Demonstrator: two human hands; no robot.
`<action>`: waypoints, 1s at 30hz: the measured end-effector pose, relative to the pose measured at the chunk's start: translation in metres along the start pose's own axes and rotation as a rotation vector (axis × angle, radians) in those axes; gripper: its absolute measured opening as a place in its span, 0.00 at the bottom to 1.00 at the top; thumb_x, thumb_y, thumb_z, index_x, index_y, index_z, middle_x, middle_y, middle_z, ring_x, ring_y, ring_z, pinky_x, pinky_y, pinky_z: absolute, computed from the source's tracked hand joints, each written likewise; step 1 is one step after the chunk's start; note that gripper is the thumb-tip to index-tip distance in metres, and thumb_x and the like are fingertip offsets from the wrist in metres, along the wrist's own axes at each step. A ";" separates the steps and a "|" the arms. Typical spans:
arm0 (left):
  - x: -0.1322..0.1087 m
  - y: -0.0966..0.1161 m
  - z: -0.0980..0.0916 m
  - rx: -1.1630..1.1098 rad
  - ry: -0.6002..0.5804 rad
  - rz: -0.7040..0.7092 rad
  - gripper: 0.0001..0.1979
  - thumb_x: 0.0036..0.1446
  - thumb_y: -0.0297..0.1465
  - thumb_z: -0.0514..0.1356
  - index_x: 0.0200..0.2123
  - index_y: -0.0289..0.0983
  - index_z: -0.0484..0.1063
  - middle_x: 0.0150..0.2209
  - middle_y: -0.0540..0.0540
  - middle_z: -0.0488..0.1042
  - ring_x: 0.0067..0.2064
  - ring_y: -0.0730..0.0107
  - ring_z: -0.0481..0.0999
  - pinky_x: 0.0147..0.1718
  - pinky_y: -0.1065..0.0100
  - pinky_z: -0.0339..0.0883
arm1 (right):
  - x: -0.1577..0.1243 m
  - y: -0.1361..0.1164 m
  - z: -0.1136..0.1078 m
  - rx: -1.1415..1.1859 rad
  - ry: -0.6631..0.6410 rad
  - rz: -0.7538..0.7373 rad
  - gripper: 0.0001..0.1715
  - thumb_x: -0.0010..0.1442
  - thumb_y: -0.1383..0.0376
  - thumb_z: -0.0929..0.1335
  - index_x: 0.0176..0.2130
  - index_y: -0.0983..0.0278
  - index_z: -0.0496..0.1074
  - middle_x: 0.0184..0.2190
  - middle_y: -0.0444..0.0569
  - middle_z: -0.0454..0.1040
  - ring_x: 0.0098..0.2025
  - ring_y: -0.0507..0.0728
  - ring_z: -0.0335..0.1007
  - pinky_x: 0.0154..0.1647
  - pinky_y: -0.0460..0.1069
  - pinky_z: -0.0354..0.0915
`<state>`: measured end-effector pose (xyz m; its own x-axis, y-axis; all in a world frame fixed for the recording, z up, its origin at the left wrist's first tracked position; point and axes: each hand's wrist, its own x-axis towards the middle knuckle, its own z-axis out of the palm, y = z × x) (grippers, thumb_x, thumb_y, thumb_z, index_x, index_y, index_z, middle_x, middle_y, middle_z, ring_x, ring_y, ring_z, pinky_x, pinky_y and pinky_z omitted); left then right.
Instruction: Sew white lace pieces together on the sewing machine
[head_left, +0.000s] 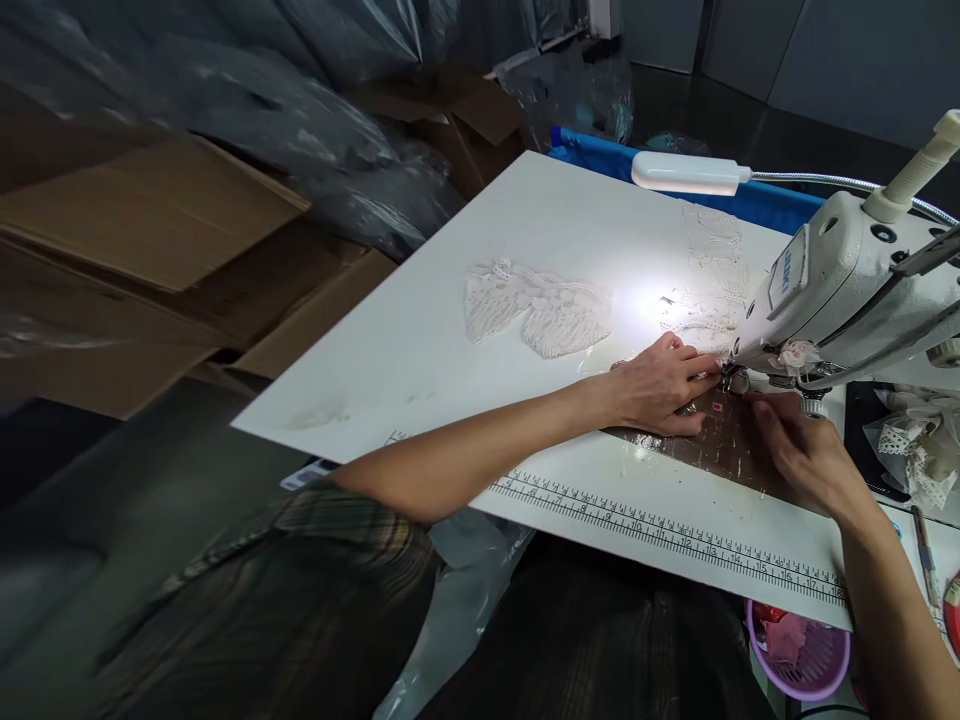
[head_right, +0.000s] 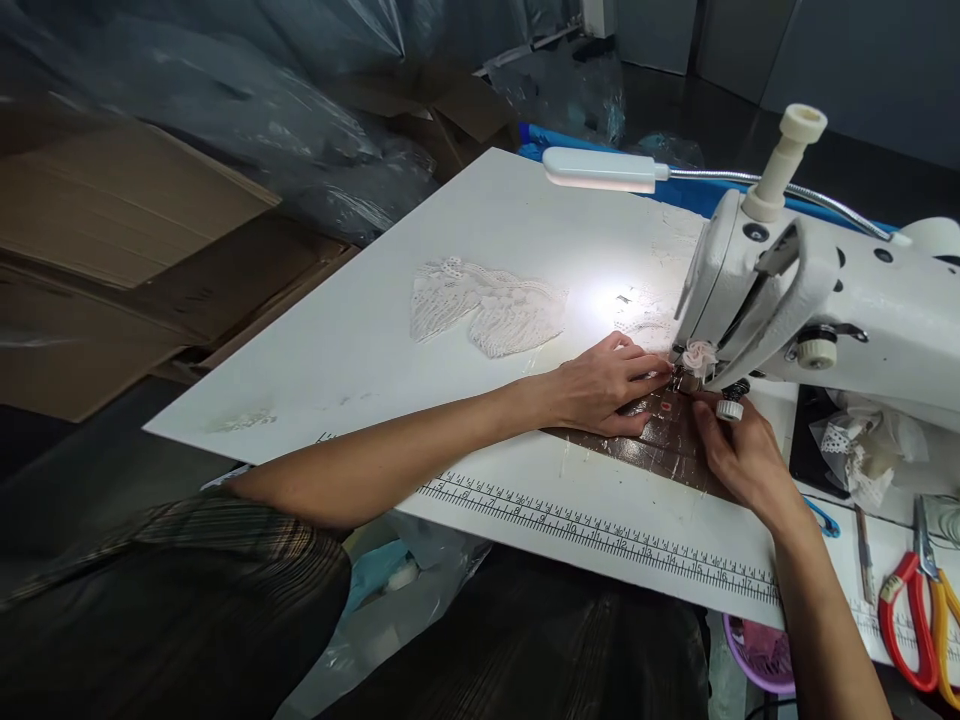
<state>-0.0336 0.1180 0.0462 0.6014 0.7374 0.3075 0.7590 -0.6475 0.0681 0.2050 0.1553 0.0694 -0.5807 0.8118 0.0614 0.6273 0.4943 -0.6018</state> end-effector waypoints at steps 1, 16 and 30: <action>0.000 0.000 0.000 0.001 -0.008 -0.004 0.19 0.63 0.38 0.54 0.52 0.34 0.74 0.56 0.37 0.72 0.47 0.55 0.72 0.46 0.56 0.59 | 0.003 0.001 0.000 0.032 0.006 0.044 0.28 0.67 0.48 0.59 0.43 0.61 0.79 0.33 0.53 0.80 0.37 0.62 0.77 0.41 0.57 0.73; -0.004 -0.003 0.006 -0.068 0.063 -0.051 0.25 0.62 0.39 0.55 0.59 0.32 0.66 0.61 0.30 0.66 0.54 0.48 0.70 0.53 0.48 0.60 | -0.009 0.011 0.034 -0.095 0.278 -0.176 0.19 0.67 0.57 0.62 0.48 0.62 0.76 0.45 0.57 0.76 0.50 0.64 0.73 0.51 0.61 0.71; 0.016 -0.020 0.004 -0.188 0.004 -0.220 0.27 0.67 0.37 0.49 0.65 0.30 0.52 0.60 0.29 0.66 0.60 0.47 0.67 0.59 0.47 0.55 | -0.008 0.026 0.053 -0.279 0.379 -0.362 0.23 0.69 0.59 0.59 0.56 0.65 0.70 0.47 0.60 0.75 0.44 0.62 0.74 0.40 0.57 0.75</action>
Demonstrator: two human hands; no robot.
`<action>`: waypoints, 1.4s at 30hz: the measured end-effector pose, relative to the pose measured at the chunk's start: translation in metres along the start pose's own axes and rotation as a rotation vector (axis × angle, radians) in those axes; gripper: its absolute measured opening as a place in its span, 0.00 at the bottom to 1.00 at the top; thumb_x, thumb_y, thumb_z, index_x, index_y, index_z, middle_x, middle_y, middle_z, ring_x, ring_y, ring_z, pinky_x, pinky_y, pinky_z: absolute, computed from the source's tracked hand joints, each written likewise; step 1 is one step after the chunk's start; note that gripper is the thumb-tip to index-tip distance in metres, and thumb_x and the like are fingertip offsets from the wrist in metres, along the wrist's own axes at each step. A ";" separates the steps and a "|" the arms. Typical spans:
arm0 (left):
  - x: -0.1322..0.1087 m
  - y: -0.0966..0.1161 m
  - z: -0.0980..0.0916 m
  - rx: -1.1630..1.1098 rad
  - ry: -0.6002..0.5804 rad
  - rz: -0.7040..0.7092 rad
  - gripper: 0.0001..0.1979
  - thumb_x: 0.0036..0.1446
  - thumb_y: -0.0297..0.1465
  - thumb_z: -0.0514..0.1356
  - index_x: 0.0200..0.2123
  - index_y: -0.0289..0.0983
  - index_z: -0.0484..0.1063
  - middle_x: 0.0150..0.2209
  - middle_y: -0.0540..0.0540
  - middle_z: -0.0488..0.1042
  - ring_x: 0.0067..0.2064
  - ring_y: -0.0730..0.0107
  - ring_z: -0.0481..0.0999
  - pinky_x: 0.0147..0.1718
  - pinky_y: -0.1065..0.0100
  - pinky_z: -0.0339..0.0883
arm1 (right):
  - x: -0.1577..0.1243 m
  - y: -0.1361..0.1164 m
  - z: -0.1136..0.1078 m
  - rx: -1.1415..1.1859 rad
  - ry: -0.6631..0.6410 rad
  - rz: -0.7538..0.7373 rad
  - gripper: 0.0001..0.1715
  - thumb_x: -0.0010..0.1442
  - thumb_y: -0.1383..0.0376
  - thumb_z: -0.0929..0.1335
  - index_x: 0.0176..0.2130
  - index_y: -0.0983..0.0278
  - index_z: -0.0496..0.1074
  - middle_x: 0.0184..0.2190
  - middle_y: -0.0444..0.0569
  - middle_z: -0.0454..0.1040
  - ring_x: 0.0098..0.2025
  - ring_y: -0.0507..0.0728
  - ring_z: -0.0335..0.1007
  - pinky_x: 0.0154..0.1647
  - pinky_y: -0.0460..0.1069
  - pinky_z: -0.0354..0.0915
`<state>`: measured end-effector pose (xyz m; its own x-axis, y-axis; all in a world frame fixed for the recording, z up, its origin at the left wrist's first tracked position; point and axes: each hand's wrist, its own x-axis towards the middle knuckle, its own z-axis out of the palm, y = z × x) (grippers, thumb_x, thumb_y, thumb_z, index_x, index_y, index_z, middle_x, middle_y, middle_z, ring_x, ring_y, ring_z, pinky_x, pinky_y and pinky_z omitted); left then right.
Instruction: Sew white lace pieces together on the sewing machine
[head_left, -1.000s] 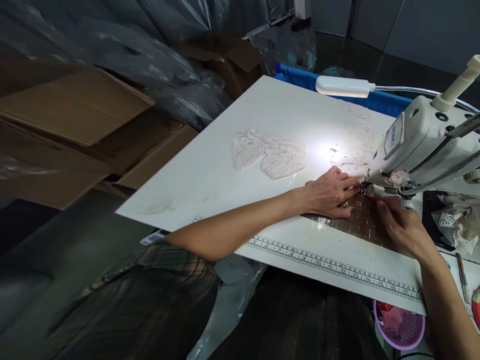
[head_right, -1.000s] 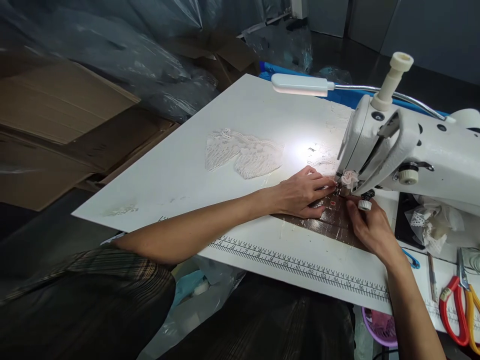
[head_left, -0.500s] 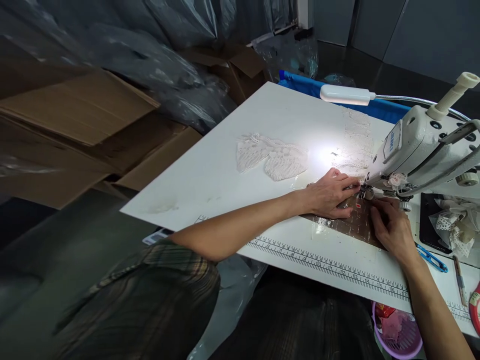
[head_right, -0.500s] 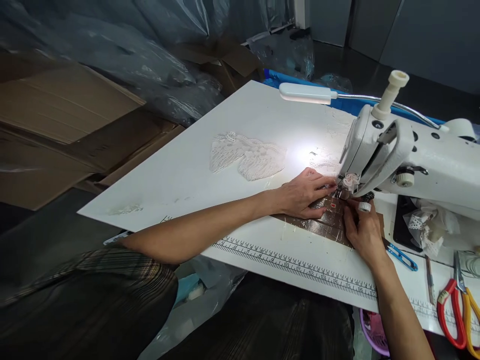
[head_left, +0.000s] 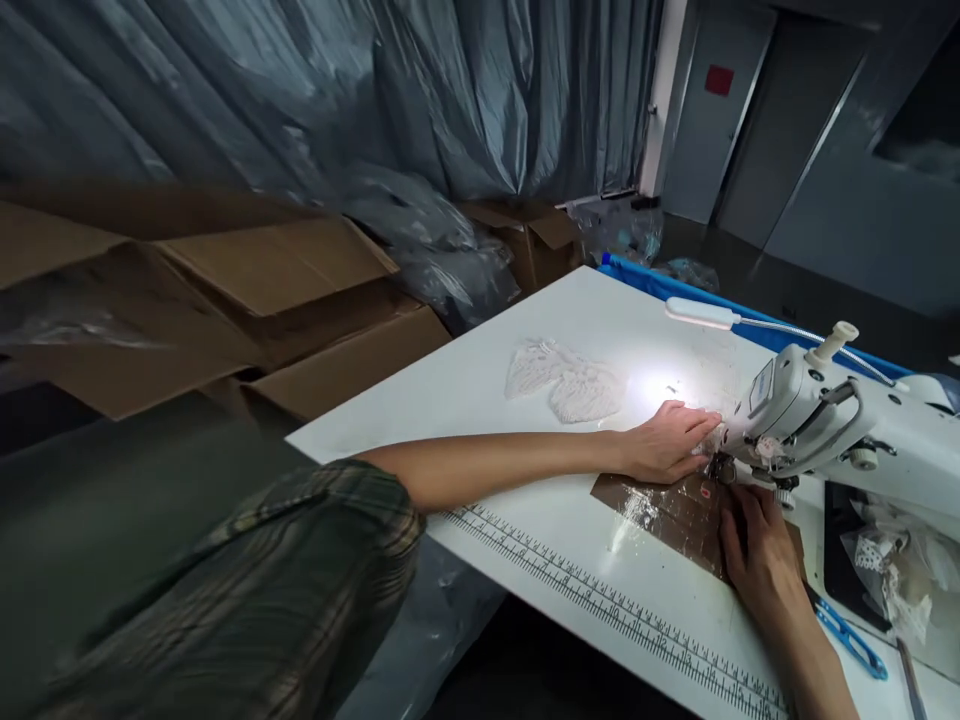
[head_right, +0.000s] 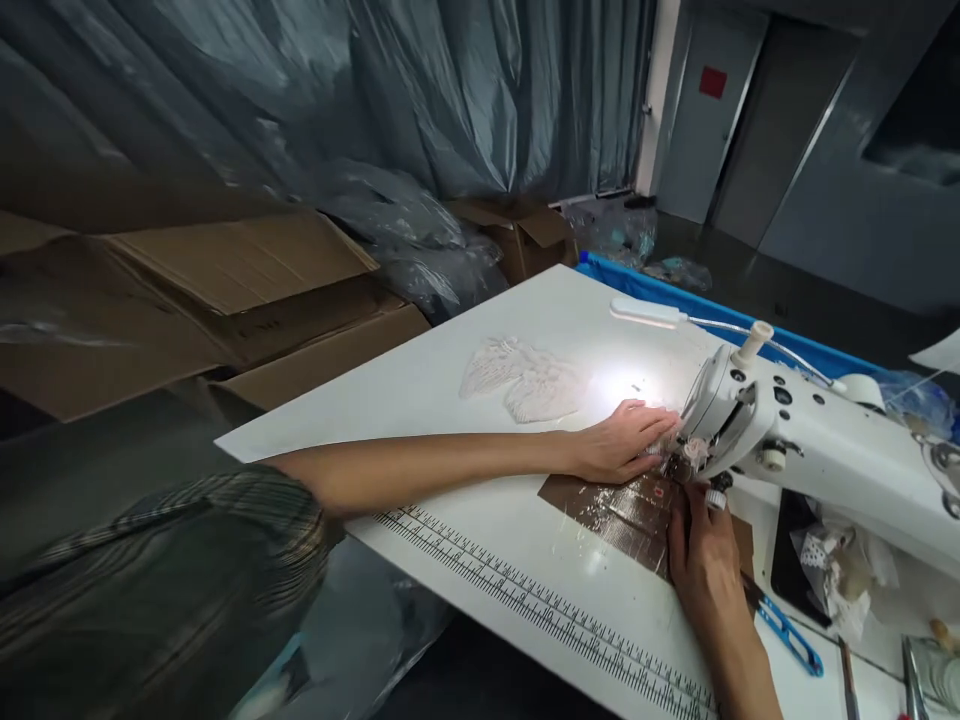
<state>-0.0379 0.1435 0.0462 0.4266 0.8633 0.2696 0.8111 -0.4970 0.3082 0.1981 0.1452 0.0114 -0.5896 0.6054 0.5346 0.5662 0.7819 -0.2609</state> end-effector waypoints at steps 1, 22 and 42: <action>0.010 -0.004 -0.006 -0.015 -0.046 -0.039 0.25 0.68 0.37 0.47 0.63 0.31 0.56 0.56 0.32 0.71 0.57 0.49 0.70 0.58 0.49 0.55 | 0.000 0.002 0.002 0.006 0.010 -0.016 0.23 0.69 0.59 0.59 0.56 0.65 0.70 0.46 0.60 0.75 0.44 0.62 0.74 0.40 0.57 0.75; -0.005 -0.070 -0.044 -0.045 0.229 -0.227 0.18 0.60 0.37 0.63 0.51 0.37 0.74 0.62 0.36 0.69 0.63 0.53 0.67 0.62 0.52 0.55 | -0.005 0.020 0.013 0.034 -0.009 -0.010 0.23 0.69 0.57 0.58 0.53 0.64 0.74 0.46 0.59 0.75 0.45 0.62 0.75 0.42 0.56 0.76; -0.088 -0.056 -0.060 -0.101 0.191 -0.652 0.12 0.58 0.39 0.59 0.27 0.37 0.69 0.38 0.45 0.71 0.41 0.63 0.72 0.42 0.66 0.65 | 0.003 0.019 -0.003 0.013 -0.046 0.025 0.36 0.67 0.42 0.55 0.46 0.65 0.76 0.41 0.60 0.77 0.39 0.62 0.77 0.35 0.56 0.74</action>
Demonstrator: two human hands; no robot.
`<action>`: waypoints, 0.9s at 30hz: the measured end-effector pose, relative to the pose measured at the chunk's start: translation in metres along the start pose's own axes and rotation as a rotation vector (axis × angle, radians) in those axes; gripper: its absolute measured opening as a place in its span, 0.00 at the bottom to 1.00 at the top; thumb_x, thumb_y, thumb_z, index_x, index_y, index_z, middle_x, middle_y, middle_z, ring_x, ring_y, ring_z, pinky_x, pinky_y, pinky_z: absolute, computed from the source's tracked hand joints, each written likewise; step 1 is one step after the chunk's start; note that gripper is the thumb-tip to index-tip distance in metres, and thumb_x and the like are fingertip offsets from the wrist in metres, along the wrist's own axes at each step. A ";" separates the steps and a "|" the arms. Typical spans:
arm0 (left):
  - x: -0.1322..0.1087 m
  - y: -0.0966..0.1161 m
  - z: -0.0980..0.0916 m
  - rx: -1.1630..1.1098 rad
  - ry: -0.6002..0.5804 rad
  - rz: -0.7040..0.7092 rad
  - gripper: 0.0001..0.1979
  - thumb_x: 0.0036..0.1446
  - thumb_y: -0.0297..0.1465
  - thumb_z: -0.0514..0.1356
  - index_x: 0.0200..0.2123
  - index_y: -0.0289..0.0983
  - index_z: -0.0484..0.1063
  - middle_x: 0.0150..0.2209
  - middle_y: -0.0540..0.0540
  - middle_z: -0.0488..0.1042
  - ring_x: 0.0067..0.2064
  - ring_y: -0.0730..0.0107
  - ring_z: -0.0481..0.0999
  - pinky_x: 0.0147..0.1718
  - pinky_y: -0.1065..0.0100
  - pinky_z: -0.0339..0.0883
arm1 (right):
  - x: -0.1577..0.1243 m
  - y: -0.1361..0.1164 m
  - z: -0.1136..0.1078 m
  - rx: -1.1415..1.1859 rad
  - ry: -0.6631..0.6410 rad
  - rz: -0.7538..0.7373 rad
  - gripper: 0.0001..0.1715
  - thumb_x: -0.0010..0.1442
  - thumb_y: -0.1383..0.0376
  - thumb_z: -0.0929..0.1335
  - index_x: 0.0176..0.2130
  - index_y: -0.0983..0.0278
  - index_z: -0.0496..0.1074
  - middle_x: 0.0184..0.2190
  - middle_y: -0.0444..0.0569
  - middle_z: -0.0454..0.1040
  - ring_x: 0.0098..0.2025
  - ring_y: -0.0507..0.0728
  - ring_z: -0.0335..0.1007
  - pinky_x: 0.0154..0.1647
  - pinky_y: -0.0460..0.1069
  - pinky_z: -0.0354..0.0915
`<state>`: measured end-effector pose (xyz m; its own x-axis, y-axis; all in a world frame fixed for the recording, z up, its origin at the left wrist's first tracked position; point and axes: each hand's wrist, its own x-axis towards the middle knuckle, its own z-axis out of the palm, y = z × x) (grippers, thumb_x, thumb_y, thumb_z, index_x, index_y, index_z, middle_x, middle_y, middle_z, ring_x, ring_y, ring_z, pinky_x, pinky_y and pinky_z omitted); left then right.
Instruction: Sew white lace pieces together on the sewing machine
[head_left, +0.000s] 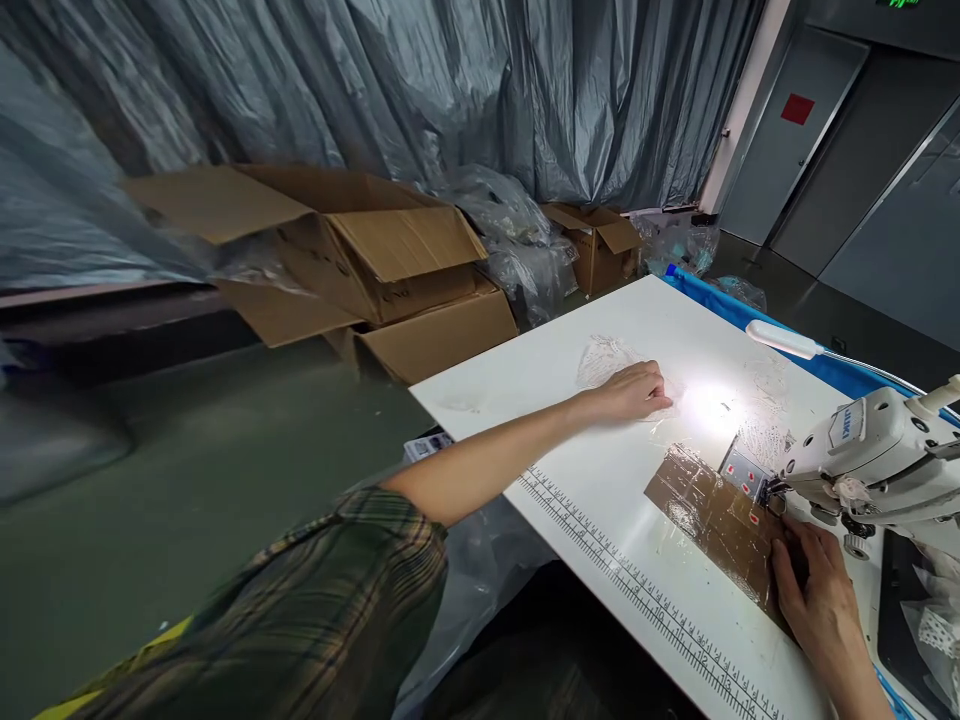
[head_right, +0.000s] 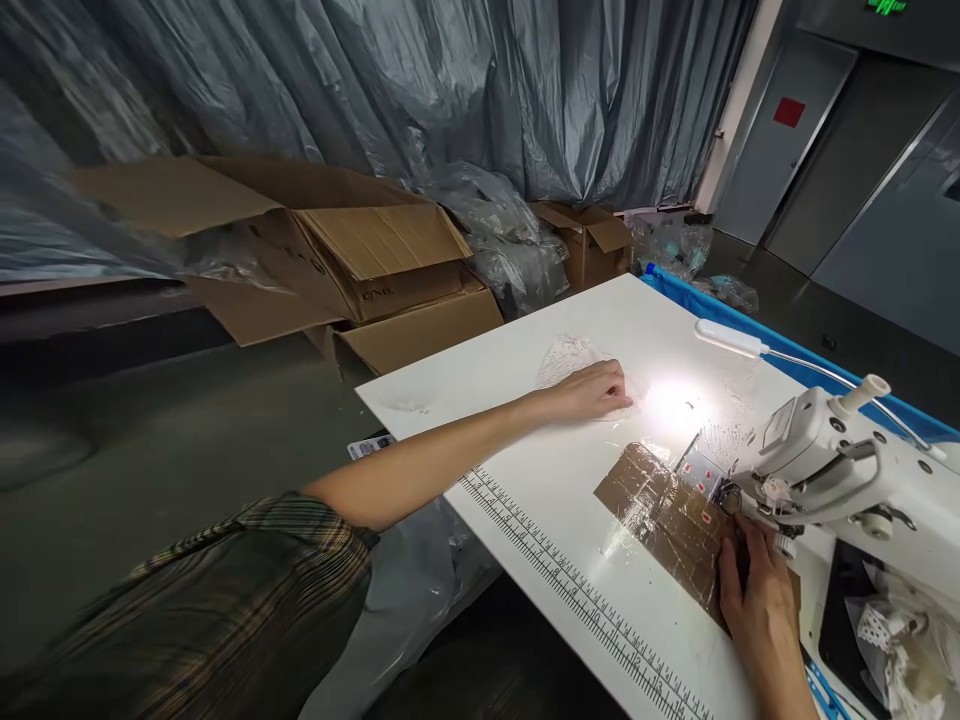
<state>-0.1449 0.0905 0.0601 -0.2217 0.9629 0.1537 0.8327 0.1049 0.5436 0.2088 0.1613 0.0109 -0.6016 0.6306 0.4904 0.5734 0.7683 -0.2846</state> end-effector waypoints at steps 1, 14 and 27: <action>-0.001 -0.001 -0.001 -0.005 -0.001 0.004 0.12 0.59 0.38 0.57 0.27 0.37 0.69 0.38 0.45 0.71 0.41 0.64 0.72 0.43 0.66 0.65 | 0.000 0.000 0.000 0.002 -0.004 0.006 0.36 0.67 0.42 0.55 0.46 0.65 0.76 0.41 0.60 0.77 0.38 0.63 0.76 0.35 0.56 0.74; -0.013 0.034 -0.003 -0.398 -0.025 0.204 0.10 0.57 0.34 0.58 0.27 0.35 0.73 0.35 0.46 0.75 0.36 0.72 0.74 0.37 0.69 0.67 | 0.002 -0.024 -0.011 0.152 -0.021 -0.069 0.23 0.68 0.53 0.62 0.53 0.62 0.75 0.48 0.56 0.74 0.47 0.60 0.75 0.49 0.56 0.74; -0.049 0.110 0.036 -0.790 -0.561 0.136 0.32 0.45 0.39 0.73 0.51 0.38 0.66 0.36 0.48 0.78 0.36 0.66 0.77 0.35 0.67 0.68 | 0.007 -0.076 -0.032 0.866 -0.663 0.166 0.24 0.61 0.50 0.67 0.25 0.64 0.73 0.21 0.46 0.74 0.25 0.52 0.66 0.28 0.47 0.66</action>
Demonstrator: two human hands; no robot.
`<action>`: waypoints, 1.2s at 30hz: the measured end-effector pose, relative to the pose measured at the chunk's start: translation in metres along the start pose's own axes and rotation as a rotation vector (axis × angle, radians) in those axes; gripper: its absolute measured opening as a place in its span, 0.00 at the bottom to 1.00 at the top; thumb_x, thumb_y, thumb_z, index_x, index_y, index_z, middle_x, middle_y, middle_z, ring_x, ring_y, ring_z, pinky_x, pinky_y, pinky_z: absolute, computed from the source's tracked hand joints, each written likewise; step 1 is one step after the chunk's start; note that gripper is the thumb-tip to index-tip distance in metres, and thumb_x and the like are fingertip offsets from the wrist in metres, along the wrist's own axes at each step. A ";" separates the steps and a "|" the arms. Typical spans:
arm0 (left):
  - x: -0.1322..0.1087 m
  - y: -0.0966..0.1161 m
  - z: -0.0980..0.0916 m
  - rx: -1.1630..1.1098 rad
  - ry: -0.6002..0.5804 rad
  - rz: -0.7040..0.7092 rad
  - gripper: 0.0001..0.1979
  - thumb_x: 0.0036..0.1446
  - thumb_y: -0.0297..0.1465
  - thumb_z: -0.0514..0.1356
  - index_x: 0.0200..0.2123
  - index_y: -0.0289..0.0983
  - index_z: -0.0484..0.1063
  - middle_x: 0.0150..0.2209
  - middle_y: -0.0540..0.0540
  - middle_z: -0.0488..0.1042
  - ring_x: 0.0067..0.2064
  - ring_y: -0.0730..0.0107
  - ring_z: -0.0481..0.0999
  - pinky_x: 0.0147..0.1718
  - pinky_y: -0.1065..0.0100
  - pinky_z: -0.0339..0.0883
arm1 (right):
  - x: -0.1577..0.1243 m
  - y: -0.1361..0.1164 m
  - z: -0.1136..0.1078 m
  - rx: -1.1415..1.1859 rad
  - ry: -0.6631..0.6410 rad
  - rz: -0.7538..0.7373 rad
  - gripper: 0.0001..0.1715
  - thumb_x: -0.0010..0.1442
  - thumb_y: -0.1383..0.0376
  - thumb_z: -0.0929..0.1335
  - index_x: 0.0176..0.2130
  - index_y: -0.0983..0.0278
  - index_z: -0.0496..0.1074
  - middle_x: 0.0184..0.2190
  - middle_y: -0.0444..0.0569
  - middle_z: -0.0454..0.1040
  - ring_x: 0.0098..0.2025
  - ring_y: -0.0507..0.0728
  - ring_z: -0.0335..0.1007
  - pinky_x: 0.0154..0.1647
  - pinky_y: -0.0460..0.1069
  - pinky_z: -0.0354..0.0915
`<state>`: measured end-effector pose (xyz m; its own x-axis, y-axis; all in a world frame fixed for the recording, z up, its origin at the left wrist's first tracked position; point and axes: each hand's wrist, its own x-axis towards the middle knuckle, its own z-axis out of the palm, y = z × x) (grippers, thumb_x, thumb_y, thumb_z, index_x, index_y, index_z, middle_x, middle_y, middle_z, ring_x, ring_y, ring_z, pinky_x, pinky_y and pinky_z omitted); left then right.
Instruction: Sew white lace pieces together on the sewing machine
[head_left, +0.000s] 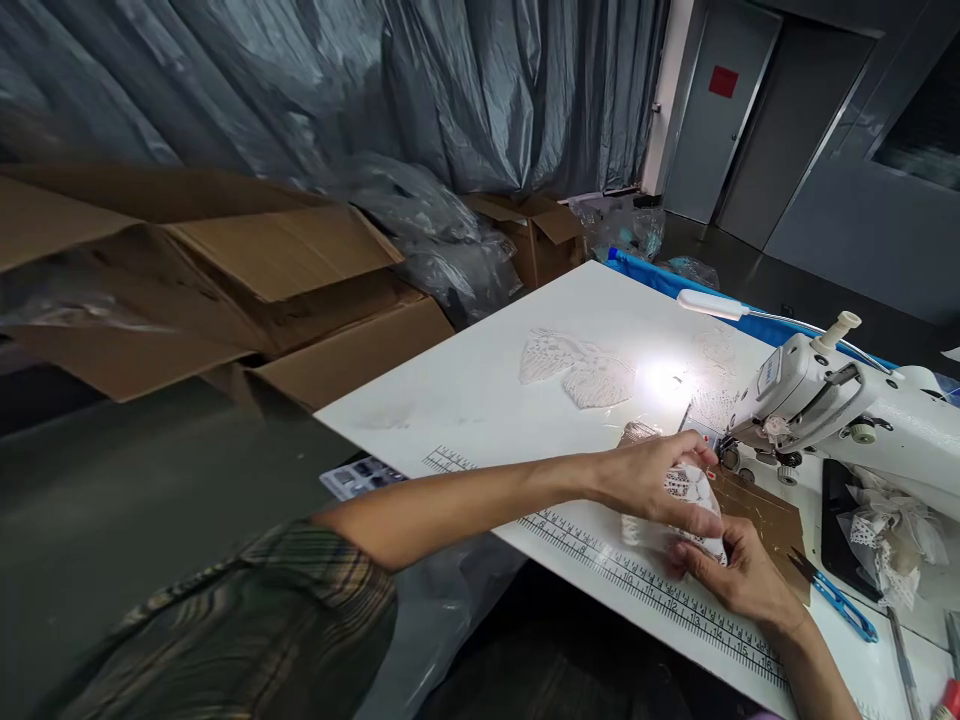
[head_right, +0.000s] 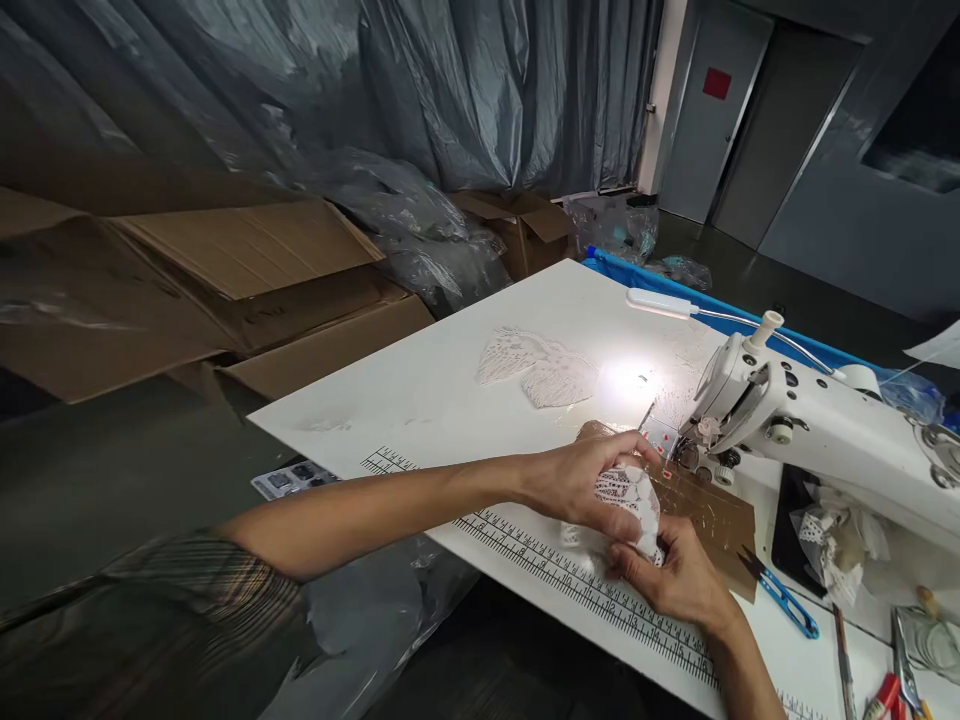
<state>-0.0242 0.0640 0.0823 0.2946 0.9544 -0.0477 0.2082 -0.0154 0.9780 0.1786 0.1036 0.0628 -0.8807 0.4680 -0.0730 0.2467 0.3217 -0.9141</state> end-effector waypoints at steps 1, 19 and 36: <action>0.001 0.003 -0.001 0.066 0.008 -0.011 0.34 0.45 0.36 0.74 0.54 0.38 0.66 0.35 0.49 0.78 0.37 0.66 0.77 0.36 0.68 0.68 | -0.001 -0.001 0.000 0.080 -0.061 0.047 0.22 0.60 0.50 0.68 0.26 0.64 0.74 0.22 0.46 0.75 0.25 0.53 0.68 0.29 0.47 0.66; 0.015 -0.040 -0.035 1.070 0.298 0.408 0.11 0.69 0.29 0.52 0.49 0.35 0.71 0.52 0.37 0.73 0.45 0.61 0.75 0.40 0.59 0.71 | -0.002 0.022 -0.041 -0.310 0.636 0.363 0.28 0.53 0.41 0.68 0.30 0.63 0.74 0.18 0.45 0.70 0.23 0.55 0.65 0.23 0.48 0.59; 0.005 -0.018 -0.012 0.470 0.224 0.149 0.28 0.70 0.48 0.46 0.46 0.33 0.76 0.38 0.41 0.78 0.32 0.70 0.76 0.30 0.68 0.69 | 0.007 0.008 -0.030 0.126 0.572 0.389 0.33 0.42 0.39 0.74 0.31 0.64 0.70 0.16 0.38 0.63 0.18 0.48 0.53 0.16 0.45 0.50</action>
<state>-0.0380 0.0724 0.0672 0.1575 0.9712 0.1790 0.5896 -0.2379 0.7719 0.1863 0.1342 0.0670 -0.3786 0.9005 -0.2139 0.4214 -0.0380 -0.9061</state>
